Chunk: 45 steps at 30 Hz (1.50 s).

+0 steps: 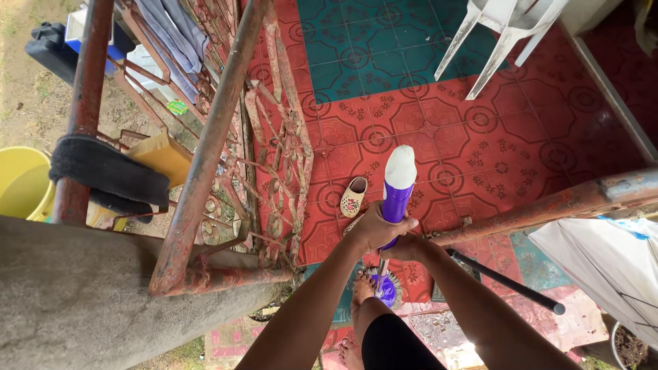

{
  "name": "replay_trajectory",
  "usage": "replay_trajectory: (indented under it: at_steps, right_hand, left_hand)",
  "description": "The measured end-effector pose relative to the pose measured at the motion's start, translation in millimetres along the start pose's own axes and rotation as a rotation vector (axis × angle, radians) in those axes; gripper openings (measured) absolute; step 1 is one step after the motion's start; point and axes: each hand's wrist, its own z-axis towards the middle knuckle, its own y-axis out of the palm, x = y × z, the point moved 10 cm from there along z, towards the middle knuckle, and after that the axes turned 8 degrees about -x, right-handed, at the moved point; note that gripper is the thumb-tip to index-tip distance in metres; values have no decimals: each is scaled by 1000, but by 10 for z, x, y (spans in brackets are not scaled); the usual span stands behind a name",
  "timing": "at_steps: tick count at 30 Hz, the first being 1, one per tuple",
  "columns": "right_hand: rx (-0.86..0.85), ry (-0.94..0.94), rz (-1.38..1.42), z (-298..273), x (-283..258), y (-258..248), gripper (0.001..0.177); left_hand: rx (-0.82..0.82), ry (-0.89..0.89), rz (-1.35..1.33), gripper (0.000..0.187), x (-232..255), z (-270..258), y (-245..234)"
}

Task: Mopping the tiled floor of an outdoor porch or balcony area.

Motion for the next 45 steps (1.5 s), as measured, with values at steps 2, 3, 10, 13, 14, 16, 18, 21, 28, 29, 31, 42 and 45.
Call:
replay_trajectory:
  at_steps: [2, 3, 10, 13, 14, 16, 18, 21, 28, 29, 31, 42, 45]
  right_hand:
    - [20, -12, -11, 28, -2, -131, 34]
    - [31, -24, -18, 15, -8, -139, 35]
    - [499, 227, 60, -440, -380, 67, 49]
    - [749, 247, 209, -600, -383, 127, 46]
    - [727, 247, 224, -659, -522, 98, 43]
    - [696, 254, 239, -734, -577, 14, 40]
    - [415, 108, 242, -520, -583, 3, 33]
    - [146, -76, 100, -801, -825, 102, 29]
    - [-82, -71, -72, -1203, -838, 87, 33]
    - [-63, 2, -102, -1229, -753, 62, 34]
    - [-30, 68, -127, -1253, -700, 28, 35]
    - [225, 159, -55, -1225, -15, -239, 39]
    - [233, 110, 49, -1058, 146, -303, 40]
  left_hand:
    - [-1, 3, -7, 24, 93, 103, -54]
    - [2, -3, -19, 22, 115, 108, -55]
    - [177, 15, -102, 24, 42, -202, -149]
    - [216, 90, -27, 27, 45, -378, -109]
    - [269, 136, -6, 28, 21, -440, -137]
    - [325, 174, 8, 30, 97, -560, -136]
    - [429, 256, -56, 35, 402, -678, -236]
    - [53, 385, 97, 30, 880, -863, 264]
    - [-65, 266, -6, 21, 1039, -856, 731]
    - [-56, 308, -24, 19, 940, -818, 809]
    - [-55, 352, -28, 18, 859, -751, 874]
    - [-19, 368, -76, 18, 941, -218, 922]
    - [-14, 361, -107, 18, 893, -31, 869]
